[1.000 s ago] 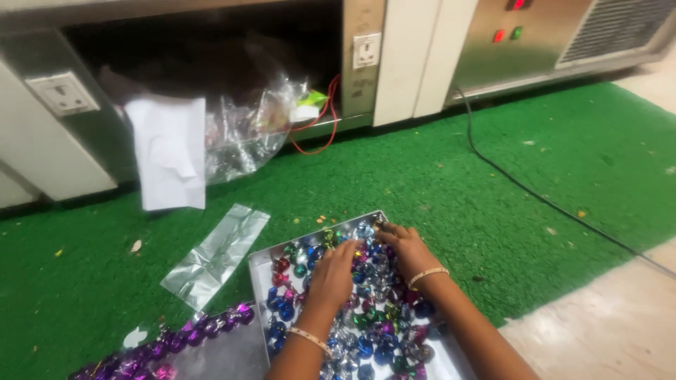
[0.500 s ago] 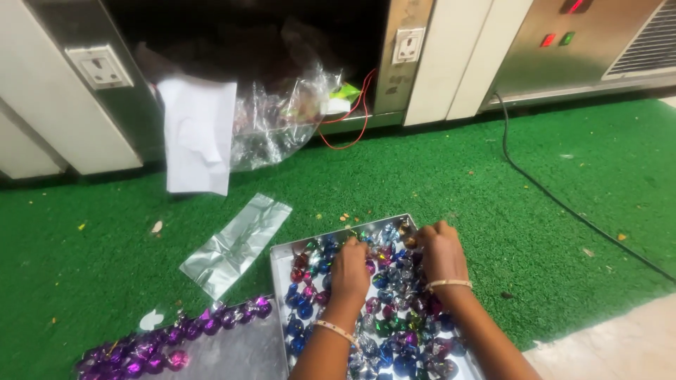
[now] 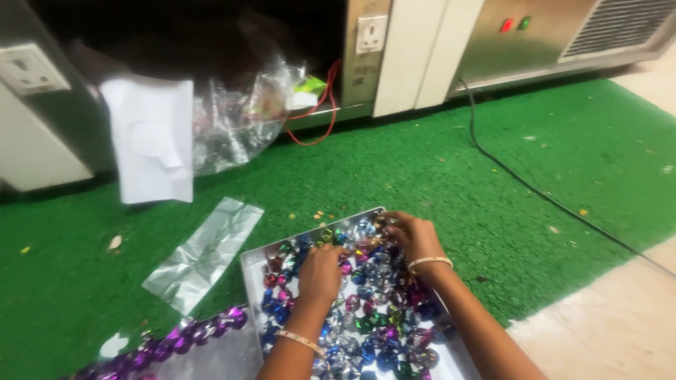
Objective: The person sits on the floor and sorts purple foil-wrapped candies out of a tray of mixed-color wrapped candies, placing them one by one into a row on an empty metal tray beside it. The person continues picking purple candies from the mixed tray and arranging them along the edge of the empty tray.
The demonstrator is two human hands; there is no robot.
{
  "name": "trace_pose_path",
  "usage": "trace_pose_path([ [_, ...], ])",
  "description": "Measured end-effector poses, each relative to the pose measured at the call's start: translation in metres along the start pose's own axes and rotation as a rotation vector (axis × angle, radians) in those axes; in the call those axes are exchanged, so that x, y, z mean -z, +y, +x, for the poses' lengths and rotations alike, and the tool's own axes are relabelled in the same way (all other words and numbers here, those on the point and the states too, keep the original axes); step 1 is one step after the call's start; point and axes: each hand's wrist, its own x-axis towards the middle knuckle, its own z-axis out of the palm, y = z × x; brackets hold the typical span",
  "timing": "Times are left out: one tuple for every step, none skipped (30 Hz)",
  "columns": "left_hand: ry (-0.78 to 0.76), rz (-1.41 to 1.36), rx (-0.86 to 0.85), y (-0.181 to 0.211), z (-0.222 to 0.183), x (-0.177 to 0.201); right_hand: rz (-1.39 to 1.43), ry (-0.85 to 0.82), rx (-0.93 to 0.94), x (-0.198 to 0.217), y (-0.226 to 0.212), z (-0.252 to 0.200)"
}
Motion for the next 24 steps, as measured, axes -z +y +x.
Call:
trace_pose_path([
  [-0.042, 0.009, 0.035, 0.005, 0.000, 0.006, -0.142, -0.006, 0.062, 0.003, 0.004, 0.001],
  [-0.083, 0.019, 0.069, 0.010, 0.000, 0.013, -0.285, -0.013, 0.124, 0.006, 0.008, 0.003],
  [-0.087, 0.017, 0.067, 0.010, 0.001, 0.012, -0.287, -0.012, 0.120, 0.006, 0.019, 0.006],
  [-0.102, 0.039, 0.080, 0.010, 0.002, 0.012, -0.308, -0.074, 0.169, 0.006, 0.030, 0.009],
  [-0.121, 0.064, 0.094, 0.009, 0.001, 0.012, -0.325, -0.137, 0.214, 0.004, 0.041, 0.011],
  [-0.129, 0.065, 0.093, 0.008, 0.004, 0.012, -0.322, -0.137, 0.206, 0.002, 0.026, 0.009],
  [-0.144, 0.072, 0.115, 0.008, 0.002, 0.010, -0.474, -0.163, 0.186, 0.001, 0.014, 0.002],
  [-0.159, 0.081, 0.137, 0.008, 0.001, 0.008, -0.626, -0.191, 0.165, 0.000, 0.002, -0.005],
  [-0.172, 0.077, 0.135, 0.007, -0.001, 0.001, -0.628, -0.193, 0.151, 0.000, 0.004, -0.007],
  [-0.136, 0.100, 0.094, 0.007, -0.002, -0.004, -0.731, -0.237, 0.175, -0.001, 0.005, -0.010],
  [-0.081, 0.131, 0.053, 0.002, 0.003, -0.005, -0.829, -0.276, 0.218, -0.005, 0.001, -0.004],
  [-0.075, 0.136, 0.051, 0.006, 0.006, 0.001, -0.826, -0.271, 0.224, -0.010, 0.017, 0.001],
  [-0.129, 0.159, 0.068, 0.011, 0.002, 0.003, -0.856, -0.205, 0.229, -0.016, 0.035, 0.001],
  [-0.182, 0.181, 0.085, 0.015, -0.001, 0.006, -0.885, -0.139, 0.233, -0.021, 0.053, 0.001],
  [-0.186, 0.183, 0.090, 0.016, -0.002, 0.007, -0.881, -0.144, 0.232, -0.023, 0.057, -0.001],
  [-0.197, 0.174, 0.090, 0.016, -0.004, 0.008, -0.932, -0.067, 0.301, -0.024, 0.060, -0.003],
  [-0.208, 0.163, 0.088, 0.018, -0.004, 0.008, -0.984, 0.013, 0.369, -0.024, 0.064, -0.005],
  [-0.212, 0.162, 0.089, 0.019, -0.005, 0.010, -0.984, 0.010, 0.366, -0.021, 0.058, -0.007],
  [-0.215, 0.160, 0.095, 0.021, -0.006, 0.010, -0.906, -0.014, 0.287, -0.018, 0.052, -0.011],
  [-0.219, 0.157, 0.101, 0.022, -0.008, 0.010, -0.827, -0.037, 0.209, -0.015, 0.046, -0.014],
  [-0.229, 0.157, 0.107, 0.024, -0.010, 0.009, -0.824, -0.046, 0.202, -0.013, 0.037, -0.021],
  [-0.208, 0.158, 0.081, 0.025, -0.012, 0.008, -0.774, -0.040, 0.259, -0.011, 0.028, -0.028],
  [-0.183, 0.158, 0.055, 0.026, -0.013, 0.007, -0.724, -0.032, 0.317, -0.010, 0.018, -0.033],
  [-0.190, 0.158, 0.060, 0.030, -0.016, 0.004, -0.722, -0.039, 0.313, -0.011, 0.019, -0.034],
])
